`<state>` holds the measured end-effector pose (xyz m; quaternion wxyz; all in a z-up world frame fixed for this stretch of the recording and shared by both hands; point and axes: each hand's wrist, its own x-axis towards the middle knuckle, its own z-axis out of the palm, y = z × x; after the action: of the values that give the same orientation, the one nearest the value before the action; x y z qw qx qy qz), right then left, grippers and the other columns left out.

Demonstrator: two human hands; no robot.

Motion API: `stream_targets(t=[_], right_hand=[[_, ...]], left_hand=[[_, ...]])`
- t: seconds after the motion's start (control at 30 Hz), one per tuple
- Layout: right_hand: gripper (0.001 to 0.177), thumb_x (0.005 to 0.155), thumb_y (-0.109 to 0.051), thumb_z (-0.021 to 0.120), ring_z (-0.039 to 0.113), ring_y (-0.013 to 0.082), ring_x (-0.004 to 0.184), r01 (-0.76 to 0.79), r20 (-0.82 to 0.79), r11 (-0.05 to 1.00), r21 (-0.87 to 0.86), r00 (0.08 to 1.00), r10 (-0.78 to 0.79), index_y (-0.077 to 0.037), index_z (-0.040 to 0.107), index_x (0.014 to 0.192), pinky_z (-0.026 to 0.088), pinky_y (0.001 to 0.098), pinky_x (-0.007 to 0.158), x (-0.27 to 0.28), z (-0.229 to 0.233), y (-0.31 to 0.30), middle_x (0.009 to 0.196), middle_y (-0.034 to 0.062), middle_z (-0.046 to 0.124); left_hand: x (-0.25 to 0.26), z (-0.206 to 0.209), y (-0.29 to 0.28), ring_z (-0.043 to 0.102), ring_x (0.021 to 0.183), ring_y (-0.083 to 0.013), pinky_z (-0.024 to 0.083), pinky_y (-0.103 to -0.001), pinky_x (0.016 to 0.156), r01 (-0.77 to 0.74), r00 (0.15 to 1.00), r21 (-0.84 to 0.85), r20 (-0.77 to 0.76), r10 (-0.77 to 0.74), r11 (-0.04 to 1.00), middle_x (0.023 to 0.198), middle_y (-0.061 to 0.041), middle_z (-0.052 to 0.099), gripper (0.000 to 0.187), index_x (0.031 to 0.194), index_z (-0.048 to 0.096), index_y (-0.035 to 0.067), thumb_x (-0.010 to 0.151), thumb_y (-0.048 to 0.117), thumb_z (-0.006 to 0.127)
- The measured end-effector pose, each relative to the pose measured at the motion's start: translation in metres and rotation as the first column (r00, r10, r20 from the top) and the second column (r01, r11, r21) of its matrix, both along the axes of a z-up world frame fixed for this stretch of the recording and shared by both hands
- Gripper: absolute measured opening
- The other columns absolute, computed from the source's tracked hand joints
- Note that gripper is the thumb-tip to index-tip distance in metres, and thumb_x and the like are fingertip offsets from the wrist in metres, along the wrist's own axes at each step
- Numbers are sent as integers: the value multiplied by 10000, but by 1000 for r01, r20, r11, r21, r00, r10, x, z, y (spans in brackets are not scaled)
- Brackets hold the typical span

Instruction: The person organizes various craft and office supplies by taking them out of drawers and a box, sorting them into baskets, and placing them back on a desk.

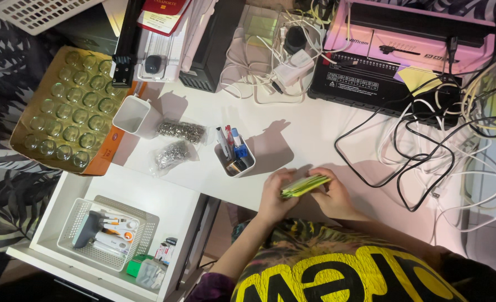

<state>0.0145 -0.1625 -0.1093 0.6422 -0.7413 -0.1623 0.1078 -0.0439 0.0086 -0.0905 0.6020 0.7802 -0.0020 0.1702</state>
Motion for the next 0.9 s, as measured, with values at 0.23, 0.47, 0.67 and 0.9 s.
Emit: stream_targets(t=[0.23, 0.47, 0.67, 0.9], right_hand=[[783, 685, 67, 618, 429, 329, 1229, -91, 90, 995, -48, 991, 95, -9, 256, 1375, 323, 426, 1029, -5, -6, 3, 1306, 226, 471], [832, 696, 117, 593, 460, 302, 1198, -98, 90, 994, -56, 991, 102, -32, 212, 1420, 358, 432, 1001, -7, -1, 13, 1312, 232, 460], [859, 538, 148, 557, 472, 352, 1187, -97, 315, 938, -332, 926, 208, -73, 414, 1355, 347, 416, 1021, 5, -22, -4, 1243, 182, 502], [539, 681, 68, 595, 593, 261, 1041, 23, 461, 955, -296, 879, 122, -110, 584, 1190, 454, 312, 910, 2, -16, 4, 1109, 91, 563]], left_hand=[[0, -33, -10, 417, 1217, -379, 326, -494, 1021, -106, 987, -183, -137, 81, 977, 1312, -216, 407, 930, 1348, 281, 32, 600, 137, 823], [5, -24, -19, 325, 1288, -405, 243, -479, 1063, -55, 998, -330, -49, 41, 943, 1380, -239, 325, 1036, 1409, 159, 35, 598, 92, 801], [4, -36, -27, 586, 992, -164, 405, -329, 922, -170, 970, -420, -230, 77, 892, 974, -41, 622, 431, 1183, 482, 144, 819, 233, 695], [9, -17, -21, 618, 940, -149, 423, -306, 888, -161, 985, -339, -114, 129, 927, 889, -28, 664, 230, 1057, 570, 126, 841, 141, 649]])
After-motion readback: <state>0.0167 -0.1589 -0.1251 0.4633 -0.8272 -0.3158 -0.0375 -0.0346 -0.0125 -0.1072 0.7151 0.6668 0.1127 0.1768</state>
